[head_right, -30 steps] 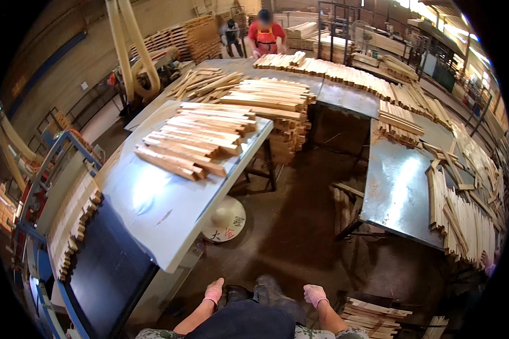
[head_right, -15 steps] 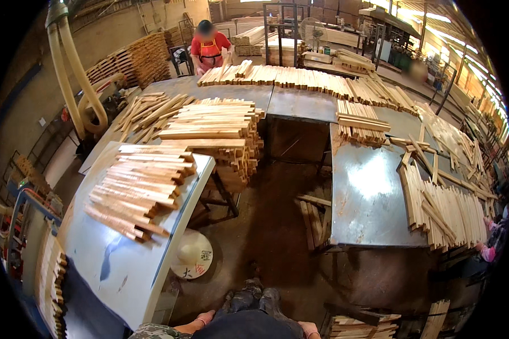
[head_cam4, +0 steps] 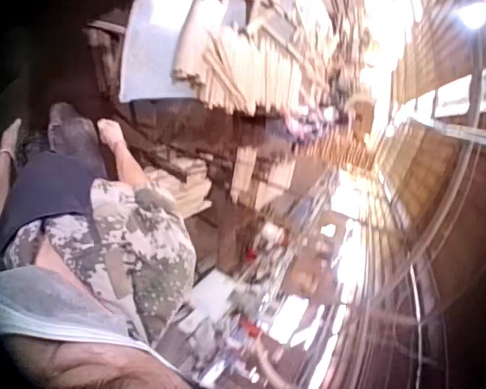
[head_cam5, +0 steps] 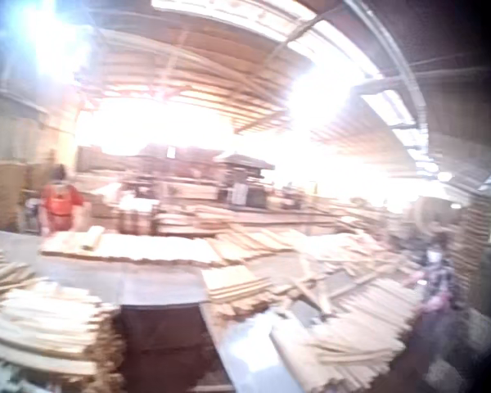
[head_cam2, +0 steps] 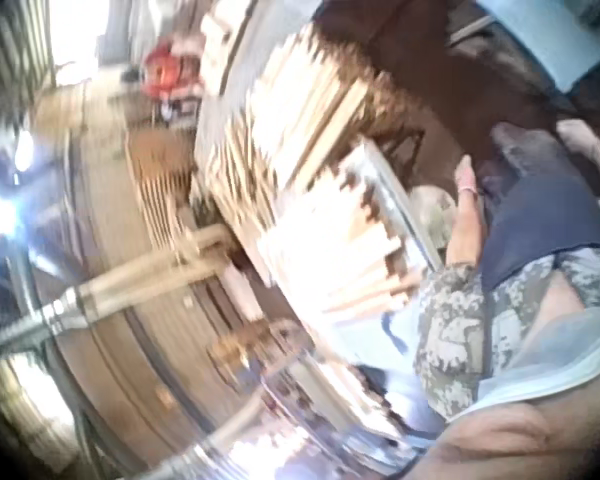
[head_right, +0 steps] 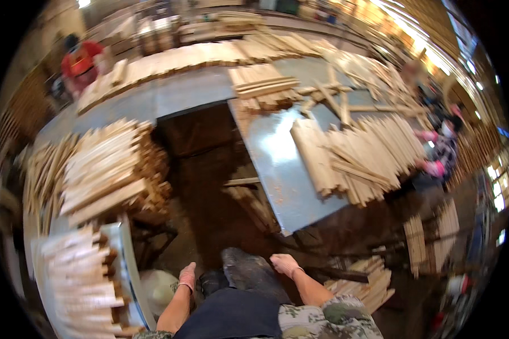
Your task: The person repeatedly picks up stacks of light-colored wooden planks from a metal table and places them onto a conveyor belt. They wear pink gloves and handle the wood by hand, moving between the table and the conveyor in a repetitive cycle.
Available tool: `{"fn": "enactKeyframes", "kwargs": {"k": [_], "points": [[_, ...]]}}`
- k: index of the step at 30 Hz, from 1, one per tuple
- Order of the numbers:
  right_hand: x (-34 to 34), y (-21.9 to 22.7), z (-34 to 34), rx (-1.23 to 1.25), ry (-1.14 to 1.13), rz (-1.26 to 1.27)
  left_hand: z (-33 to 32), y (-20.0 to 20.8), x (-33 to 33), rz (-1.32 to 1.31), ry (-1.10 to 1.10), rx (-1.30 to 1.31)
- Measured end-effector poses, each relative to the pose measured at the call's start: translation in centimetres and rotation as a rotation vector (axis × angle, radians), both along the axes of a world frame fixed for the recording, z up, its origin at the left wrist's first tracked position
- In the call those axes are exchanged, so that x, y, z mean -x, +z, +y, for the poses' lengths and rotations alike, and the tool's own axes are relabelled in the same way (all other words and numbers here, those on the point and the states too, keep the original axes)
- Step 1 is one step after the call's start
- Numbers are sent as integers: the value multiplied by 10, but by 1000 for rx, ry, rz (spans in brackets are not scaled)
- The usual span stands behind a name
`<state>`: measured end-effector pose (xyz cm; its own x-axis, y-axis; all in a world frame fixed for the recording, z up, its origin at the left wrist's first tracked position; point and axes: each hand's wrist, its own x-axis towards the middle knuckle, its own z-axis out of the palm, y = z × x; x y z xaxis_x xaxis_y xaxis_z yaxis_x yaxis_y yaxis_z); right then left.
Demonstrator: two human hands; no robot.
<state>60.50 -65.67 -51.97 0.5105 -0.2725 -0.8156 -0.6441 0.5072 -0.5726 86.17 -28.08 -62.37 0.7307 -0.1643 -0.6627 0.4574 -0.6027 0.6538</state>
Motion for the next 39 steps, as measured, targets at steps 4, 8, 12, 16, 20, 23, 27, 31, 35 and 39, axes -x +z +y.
{"fn": "enactKeyframes", "kwargs": {"k": [4,8,12,16,20,23,27,31,35,39], "points": [[-44,-19,-20,72,60,66,-57,8,-42,230,225,139],[-58,-39,-40,190,106,159,-72,43,-64,231,-150,-90],[-70,-32,-70,150,194,274,-43,37,-73,249,-344,-339],[-73,-45,-97,-25,-23,313,-49,23,-98,324,-210,-377],[-59,-69,-87,-101,29,455,-90,12,-144,390,199,-183],[-44,-36,-89,-221,8,405,-144,46,-177,262,8,-57],[-14,-25,-92,-99,11,507,-211,85,-194,365,233,-26],[39,-24,-109,126,184,590,-206,57,-200,421,102,59],[88,-32,-156,937,1075,579,-181,41,-163,485,57,-46],[61,42,-226,836,-35,741,-128,34,-107,573,-6,-177]]}}
